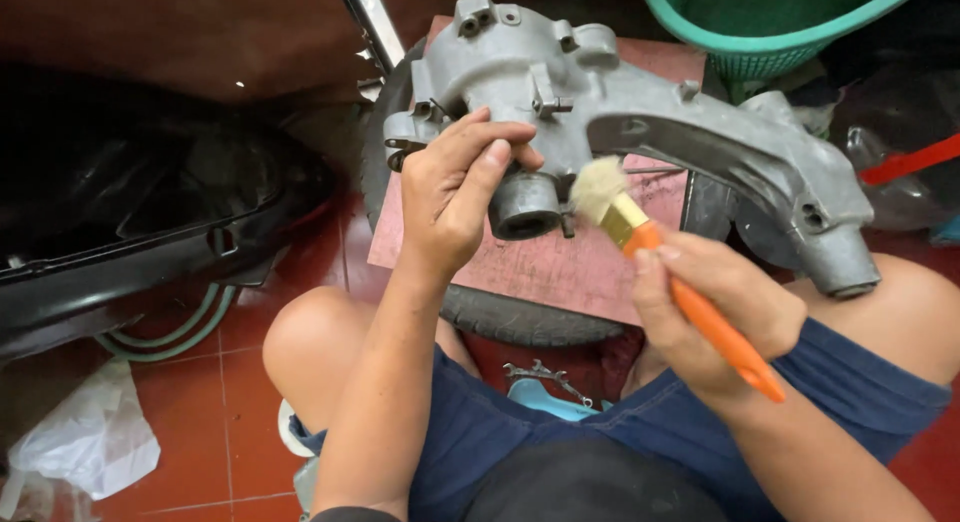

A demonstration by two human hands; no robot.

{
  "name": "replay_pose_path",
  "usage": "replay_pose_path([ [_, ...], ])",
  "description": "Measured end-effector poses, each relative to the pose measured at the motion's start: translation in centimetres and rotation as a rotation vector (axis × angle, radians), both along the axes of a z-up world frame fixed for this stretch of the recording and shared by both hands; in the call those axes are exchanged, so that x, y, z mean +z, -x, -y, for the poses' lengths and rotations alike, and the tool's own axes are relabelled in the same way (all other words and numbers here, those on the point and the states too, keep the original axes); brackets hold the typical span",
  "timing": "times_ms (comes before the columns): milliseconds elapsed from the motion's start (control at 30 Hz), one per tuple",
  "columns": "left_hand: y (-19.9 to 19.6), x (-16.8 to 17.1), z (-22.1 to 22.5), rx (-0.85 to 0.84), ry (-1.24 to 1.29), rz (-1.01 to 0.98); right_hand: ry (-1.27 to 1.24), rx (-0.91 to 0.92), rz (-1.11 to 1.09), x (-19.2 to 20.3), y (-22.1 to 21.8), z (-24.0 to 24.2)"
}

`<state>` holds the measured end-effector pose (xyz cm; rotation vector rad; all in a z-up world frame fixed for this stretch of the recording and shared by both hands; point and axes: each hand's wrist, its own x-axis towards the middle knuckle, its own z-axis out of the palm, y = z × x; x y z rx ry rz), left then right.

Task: Cleaning a motorcycle engine casing using a brush and cleaning solution to remove grease and dirt.

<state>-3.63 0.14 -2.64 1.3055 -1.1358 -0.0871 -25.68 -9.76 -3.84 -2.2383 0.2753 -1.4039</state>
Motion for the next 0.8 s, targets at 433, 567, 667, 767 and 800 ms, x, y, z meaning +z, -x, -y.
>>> replay_pose_path([
  [433, 0.2, -0.1, -0.3, 0.008, -0.016, 0.027, 0.023, 0.036, 0.018, 0.0, -1.5, -1.3],
  [567, 0.0, 0.2, 0.2, 0.014, 0.003, 0.015, 0.053, 0.05, -0.045, 0.2, -1.2, -0.6],
  [667, 0.2, -0.1, 0.1, 0.026, -0.006, 0.012, 0.089, 0.047, 0.008, 0.4, -2.1, -0.4],
  [767, 0.4, -0.1, -0.2, 0.013, -0.004, 0.02, 0.11, 0.02, -0.015, -0.4, -1.8, -1.6],
  [800, 0.2, 0.1, -0.1, 0.022, 0.001, 0.021, 0.124, 0.013, -0.06, -0.6, -1.9, -1.8],
])
